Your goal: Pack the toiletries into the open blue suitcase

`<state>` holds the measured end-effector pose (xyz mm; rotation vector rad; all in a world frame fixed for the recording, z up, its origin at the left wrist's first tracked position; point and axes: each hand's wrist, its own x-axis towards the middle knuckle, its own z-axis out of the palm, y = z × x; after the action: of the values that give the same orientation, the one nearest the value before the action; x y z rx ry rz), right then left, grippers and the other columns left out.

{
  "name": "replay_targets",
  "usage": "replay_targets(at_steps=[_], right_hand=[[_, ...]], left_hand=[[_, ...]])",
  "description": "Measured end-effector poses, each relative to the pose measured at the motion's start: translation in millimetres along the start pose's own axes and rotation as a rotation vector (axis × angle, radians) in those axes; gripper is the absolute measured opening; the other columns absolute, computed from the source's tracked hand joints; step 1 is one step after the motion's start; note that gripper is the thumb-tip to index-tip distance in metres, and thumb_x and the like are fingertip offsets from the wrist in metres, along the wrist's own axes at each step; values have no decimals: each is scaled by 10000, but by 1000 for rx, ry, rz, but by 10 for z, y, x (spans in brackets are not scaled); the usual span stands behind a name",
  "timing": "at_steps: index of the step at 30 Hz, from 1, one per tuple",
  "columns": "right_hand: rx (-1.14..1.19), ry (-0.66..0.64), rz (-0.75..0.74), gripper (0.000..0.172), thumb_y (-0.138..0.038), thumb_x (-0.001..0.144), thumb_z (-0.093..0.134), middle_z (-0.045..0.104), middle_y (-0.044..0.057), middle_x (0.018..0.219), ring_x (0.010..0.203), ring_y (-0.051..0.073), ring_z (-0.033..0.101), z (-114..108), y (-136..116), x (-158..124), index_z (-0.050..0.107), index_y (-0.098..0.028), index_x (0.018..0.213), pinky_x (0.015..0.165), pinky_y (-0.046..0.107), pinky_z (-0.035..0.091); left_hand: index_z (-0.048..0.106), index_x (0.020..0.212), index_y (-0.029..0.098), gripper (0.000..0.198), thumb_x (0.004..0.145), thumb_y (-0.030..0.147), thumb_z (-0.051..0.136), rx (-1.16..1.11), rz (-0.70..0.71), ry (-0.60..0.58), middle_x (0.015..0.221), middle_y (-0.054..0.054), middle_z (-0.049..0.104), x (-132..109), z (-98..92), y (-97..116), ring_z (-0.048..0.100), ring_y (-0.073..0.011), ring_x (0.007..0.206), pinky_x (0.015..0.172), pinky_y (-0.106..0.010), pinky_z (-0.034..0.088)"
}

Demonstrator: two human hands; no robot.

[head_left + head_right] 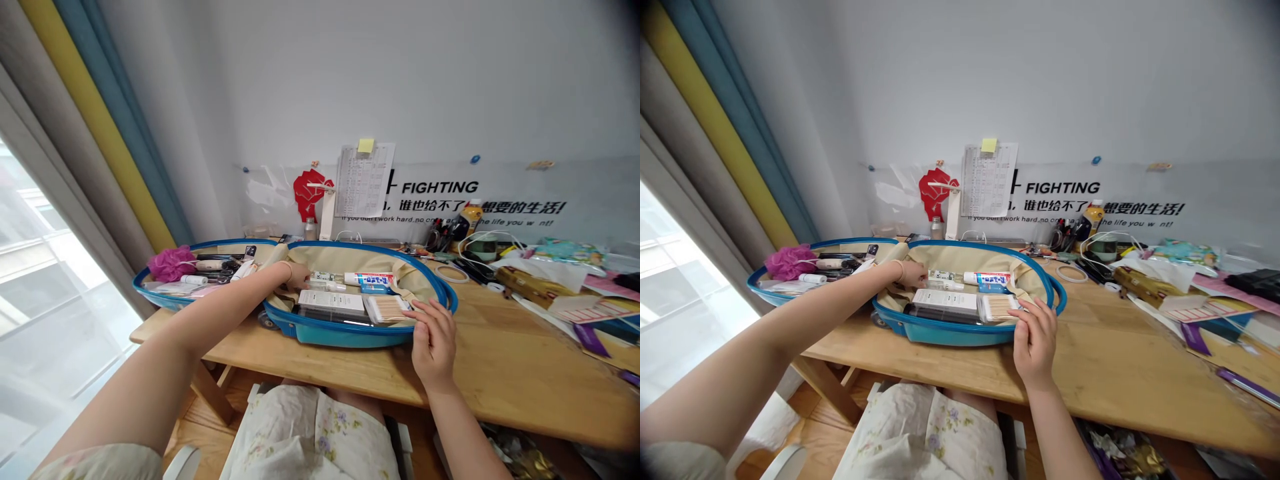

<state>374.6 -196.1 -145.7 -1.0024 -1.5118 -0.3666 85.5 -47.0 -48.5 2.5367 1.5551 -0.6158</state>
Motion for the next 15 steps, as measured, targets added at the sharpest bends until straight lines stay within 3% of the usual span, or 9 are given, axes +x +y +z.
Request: replay_targets(at_steps=[5, 8, 12, 15], right_hand=[[5, 2, -13, 279, -273, 937, 398, 664, 85, 1037, 1182, 270, 526, 1, 24, -3, 670, -218, 908, 1011, 525, 395], [5, -5, -33, 273, -260, 935, 399, 662, 88, 1055, 1185, 267, 526, 0, 32, -2, 667, -214, 920, 1014, 519, 395], [-6, -1, -25, 279, -265, 936, 396, 669, 91, 1035, 1170, 268, 537, 2, 24, 3, 667, -209, 900, 1012, 517, 393], [-7, 13, -39, 286, -270, 937, 394, 672, 95, 1022, 1157, 269, 544, 7, 19, 7, 670, -206, 897, 1009, 517, 394]], left_hand=[[588, 1186, 172, 339, 915, 375, 590, -34, 9, 28, 1209, -88, 601, -44, 17, -48, 604, -216, 1042, 894, -430, 520], [612, 1202, 238, 350, 885, 386, 595, -79, 6, 160, 1242, -52, 621, -136, -82, -170, 597, -209, 1093, 968, -348, 472], [566, 1298, 263, 442, 949, 429, 351, -132, -116, 401, 1335, -22, 586, -421, -279, -650, 575, -183, 1148, 995, -255, 419], [581, 1283, 244, 487, 940, 448, 301, -146, -303, 464, 1318, -35, 603, -720, -267, -1180, 576, -200, 1152, 988, -262, 415]])
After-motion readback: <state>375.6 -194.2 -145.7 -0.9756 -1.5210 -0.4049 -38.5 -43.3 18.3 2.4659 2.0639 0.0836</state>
